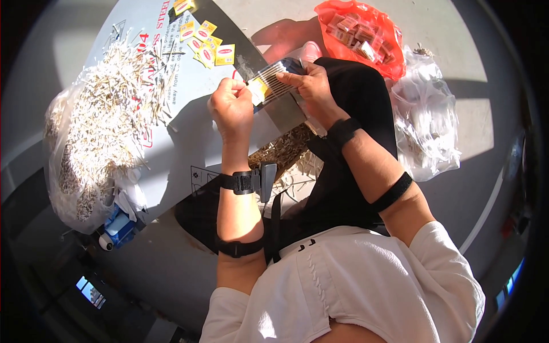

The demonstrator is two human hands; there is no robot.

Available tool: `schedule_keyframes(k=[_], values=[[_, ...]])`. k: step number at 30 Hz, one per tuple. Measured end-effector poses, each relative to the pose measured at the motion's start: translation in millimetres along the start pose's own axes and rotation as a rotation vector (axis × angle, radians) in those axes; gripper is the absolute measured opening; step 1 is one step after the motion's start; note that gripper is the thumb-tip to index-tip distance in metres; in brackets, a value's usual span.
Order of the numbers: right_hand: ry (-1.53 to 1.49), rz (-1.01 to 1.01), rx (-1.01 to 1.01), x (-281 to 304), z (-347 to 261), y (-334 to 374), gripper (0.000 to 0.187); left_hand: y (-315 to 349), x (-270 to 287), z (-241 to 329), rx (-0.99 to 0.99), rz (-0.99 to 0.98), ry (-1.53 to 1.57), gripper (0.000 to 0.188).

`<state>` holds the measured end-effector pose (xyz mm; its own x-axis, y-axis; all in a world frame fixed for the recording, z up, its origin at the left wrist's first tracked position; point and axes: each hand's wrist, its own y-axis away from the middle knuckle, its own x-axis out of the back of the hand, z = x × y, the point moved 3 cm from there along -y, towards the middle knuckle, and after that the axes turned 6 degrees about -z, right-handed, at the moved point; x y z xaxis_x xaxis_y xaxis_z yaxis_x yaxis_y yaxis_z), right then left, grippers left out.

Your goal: Sorting and aligning thin wooden sticks into a container or bundle on a table.

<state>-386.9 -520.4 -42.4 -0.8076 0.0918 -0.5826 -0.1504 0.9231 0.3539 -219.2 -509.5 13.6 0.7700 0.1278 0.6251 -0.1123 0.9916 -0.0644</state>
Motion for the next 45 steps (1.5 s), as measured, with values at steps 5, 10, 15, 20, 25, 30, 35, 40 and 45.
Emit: schedule_keyframes(k=[5,10,15,20,25,30,35,40,45], values=[[0.041,-0.002,0.018,-1,-2,0,0.015,-5,-11,4,0.015,-0.001,0.046,0.007],[0.074,-0.005,0.04,-4,-3,0,0.015,-7,-20,15,-0.049,0.043,-0.042,0.009],[0.042,-0.032,0.073,-5,-5,1,0.012,-7,-20,19,-0.012,-0.052,-0.059,0.012],[0.036,0.07,-0.019,-5,-12,4,0.019,13,-10,24,-0.12,0.054,-0.184,0.027],[0.075,0.041,0.048,2,-4,-3,0.024,43,-18,22,-0.165,-0.06,-0.579,0.067],[0.09,0.022,0.121,-5,-2,-4,0.021,54,-35,17,-0.034,-0.132,-0.728,0.084],[0.121,0.041,0.143,-7,-2,-4,0.018,54,-41,22,-0.006,-0.159,-0.695,0.085],[0.149,0.002,0.181,-10,-1,-7,0.018,52,-39,25,0.023,-0.229,-0.73,0.091],[0.118,0.034,0.07,-11,-4,-1,0.022,54,-40,23,-0.006,-0.174,-0.682,0.091]])
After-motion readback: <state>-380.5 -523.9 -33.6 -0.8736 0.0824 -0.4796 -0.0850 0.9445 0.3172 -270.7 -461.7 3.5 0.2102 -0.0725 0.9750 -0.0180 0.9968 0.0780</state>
